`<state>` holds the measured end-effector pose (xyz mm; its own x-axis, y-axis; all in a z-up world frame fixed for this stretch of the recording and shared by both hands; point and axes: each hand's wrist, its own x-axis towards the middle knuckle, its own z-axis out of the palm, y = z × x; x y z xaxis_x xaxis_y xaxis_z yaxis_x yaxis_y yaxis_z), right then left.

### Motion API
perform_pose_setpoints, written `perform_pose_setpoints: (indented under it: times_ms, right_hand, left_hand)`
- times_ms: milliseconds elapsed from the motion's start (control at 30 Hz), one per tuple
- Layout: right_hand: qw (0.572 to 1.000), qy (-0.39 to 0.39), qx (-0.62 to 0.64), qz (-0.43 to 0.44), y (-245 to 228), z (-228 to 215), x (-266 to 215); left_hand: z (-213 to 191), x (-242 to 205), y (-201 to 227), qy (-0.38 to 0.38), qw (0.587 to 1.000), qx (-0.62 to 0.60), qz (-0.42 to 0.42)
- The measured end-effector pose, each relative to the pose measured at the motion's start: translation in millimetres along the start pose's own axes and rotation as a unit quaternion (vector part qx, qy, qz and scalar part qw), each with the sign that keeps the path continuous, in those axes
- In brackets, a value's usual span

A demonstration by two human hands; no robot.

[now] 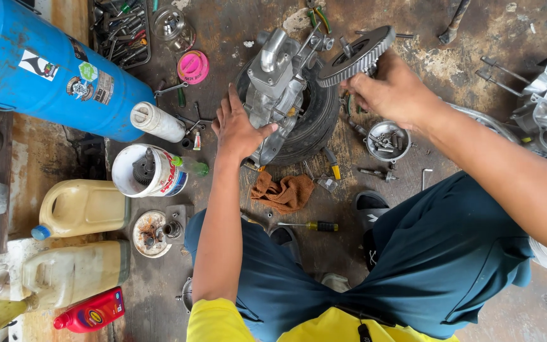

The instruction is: The person assembles a gear assembly by hand, inserting a small metal pin into the center of the gears and rotating the components to check alignment. The person then places the assembled gear unit into a larger engine casing.

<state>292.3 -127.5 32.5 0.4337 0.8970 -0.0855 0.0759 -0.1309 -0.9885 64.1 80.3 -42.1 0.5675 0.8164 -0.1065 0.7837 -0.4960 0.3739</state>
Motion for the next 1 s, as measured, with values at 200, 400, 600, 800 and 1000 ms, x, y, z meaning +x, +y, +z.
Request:
perform_pose_setpoints:
  times_ms: [200,400,600,800,1000]
  right_hand:
    - [0.991,-0.004,-0.125,0.044,-73,25,-53]
    - [0.990,-0.113,0.090,-0.001,48,47,-63]
    - [0.975,-0.078,0.206,-0.015,55,81,-83]
    - [0.952,-0.113,0.281,-0.046,70,87,-80]
    - [0.966,-0.055,0.250,0.037,30,98,-79]
  left_hand:
    - [-53,-82,53,0.145,0.906,-0.342,0.204]
    - [-50,-107,88,0.085,0.804,-0.438,0.394]
    - [-14,-113,72,0.055,0.807,-0.453,0.375]
    - [30,-112,60,0.057,0.808,-0.485,0.330]
    - [28,-106,64,0.055,0.818,-0.486,0.304]
